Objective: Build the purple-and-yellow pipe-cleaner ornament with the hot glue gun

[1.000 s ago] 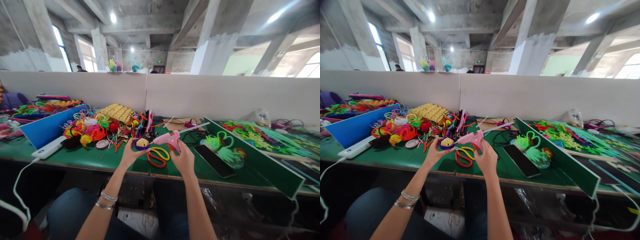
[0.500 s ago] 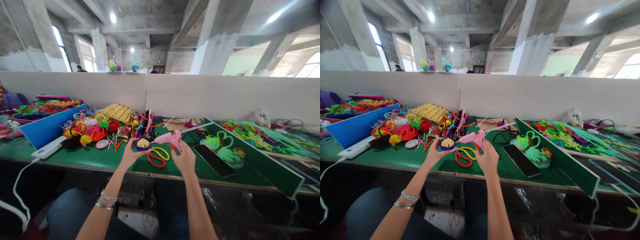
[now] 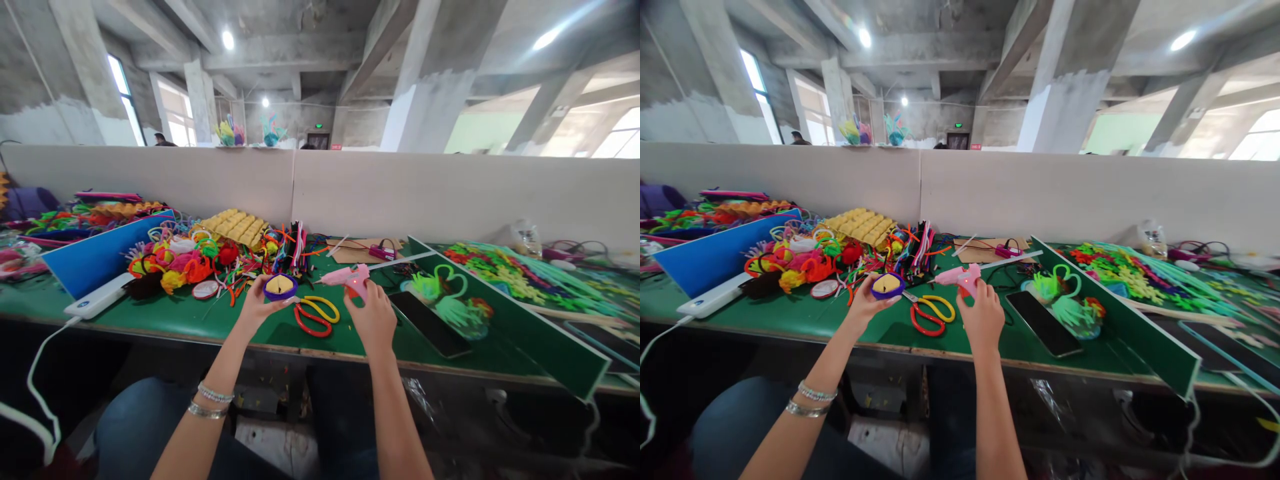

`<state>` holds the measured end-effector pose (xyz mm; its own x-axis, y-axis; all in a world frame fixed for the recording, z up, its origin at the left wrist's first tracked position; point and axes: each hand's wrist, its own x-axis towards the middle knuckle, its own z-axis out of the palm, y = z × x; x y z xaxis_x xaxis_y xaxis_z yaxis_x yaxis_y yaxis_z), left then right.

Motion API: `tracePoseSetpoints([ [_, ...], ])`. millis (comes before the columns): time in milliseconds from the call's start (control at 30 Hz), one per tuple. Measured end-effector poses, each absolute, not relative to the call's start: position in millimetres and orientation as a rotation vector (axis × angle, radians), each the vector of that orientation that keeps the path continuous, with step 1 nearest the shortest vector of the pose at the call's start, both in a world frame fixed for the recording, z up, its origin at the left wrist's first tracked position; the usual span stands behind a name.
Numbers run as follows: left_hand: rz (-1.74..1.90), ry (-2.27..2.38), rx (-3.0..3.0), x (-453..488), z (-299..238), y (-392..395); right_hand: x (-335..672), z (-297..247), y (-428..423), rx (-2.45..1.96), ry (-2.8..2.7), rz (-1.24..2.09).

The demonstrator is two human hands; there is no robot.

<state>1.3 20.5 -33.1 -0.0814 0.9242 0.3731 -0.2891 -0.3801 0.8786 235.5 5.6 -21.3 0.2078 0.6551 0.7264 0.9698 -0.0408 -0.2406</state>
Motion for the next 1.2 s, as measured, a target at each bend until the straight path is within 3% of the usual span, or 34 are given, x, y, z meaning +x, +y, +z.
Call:
tracePoseSetpoints([
  [200, 1.734, 0.893, 1.153, 0, -37, 30, 260, -41, 19, -2.063, -1.622, -0.239],
  [433, 1.768, 0.967, 1.063, -4, -36, 35, 262, -48, 20, -2.136, -1.720, -0.420],
  [700, 1.699, 0.935, 1.036, -4, -38, 38, 245, -16, 13, -2.053, -1.668, -0.508],
  [900, 1.707, 0.935, 1.002, -9, -41, 41, 196, 13, 60, -1.722, -2.139, -0.132],
  [1200, 1.642, 0.960, 1.021, -11, -47, 44, 147, 11, 135, -1.809, -2.342, 0.097],
])
